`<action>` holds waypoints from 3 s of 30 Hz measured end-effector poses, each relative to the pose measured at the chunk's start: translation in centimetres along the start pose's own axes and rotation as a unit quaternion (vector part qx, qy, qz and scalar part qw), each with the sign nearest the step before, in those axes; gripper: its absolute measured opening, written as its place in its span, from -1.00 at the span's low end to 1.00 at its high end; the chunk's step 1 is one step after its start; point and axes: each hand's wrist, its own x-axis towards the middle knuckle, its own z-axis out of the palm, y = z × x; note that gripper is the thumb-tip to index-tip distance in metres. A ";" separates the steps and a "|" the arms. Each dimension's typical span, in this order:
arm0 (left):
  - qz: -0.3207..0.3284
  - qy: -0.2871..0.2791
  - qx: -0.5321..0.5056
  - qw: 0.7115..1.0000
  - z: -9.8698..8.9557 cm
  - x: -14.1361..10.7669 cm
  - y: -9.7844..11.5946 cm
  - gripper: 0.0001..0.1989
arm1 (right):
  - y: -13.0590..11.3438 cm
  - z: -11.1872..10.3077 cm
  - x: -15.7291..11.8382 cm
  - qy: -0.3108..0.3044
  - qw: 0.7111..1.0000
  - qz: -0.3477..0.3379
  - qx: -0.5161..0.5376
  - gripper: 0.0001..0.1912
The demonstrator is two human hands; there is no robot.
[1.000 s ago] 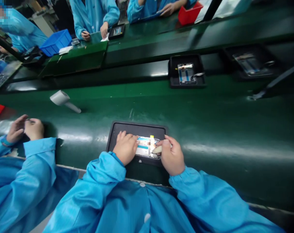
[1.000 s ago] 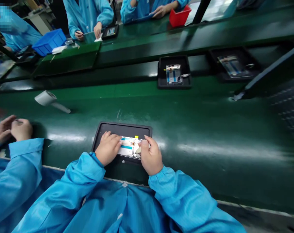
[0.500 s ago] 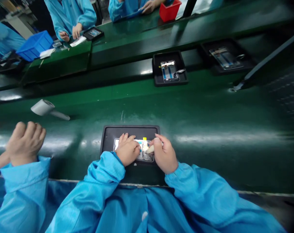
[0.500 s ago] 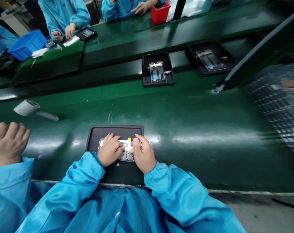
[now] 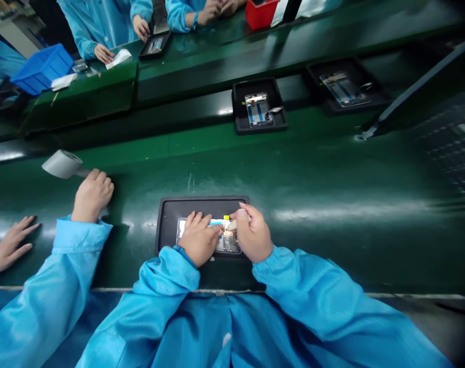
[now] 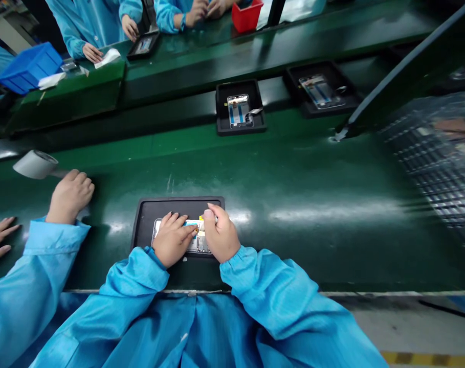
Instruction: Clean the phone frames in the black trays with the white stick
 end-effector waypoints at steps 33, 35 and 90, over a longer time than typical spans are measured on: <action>0.027 0.032 0.043 0.998 0.1 -0.2 0.7 -0.78 | -0.1 -0.5 -0.8 -0.003 0.983 -0.164 -0.078 -0.79; 0.027 0.026 0.040 0.998 0.1 -0.2 0.7 -0.77 | -0.3 -0.5 -0.8 -0.022 0.980 -0.174 -0.088 -0.79; -0.136 -0.040 -0.102 0.985 -0.6 2.0 0.7 -0.96 | 0.0 0.2 -0.3 0.038 0.998 -0.048 -0.001 -0.78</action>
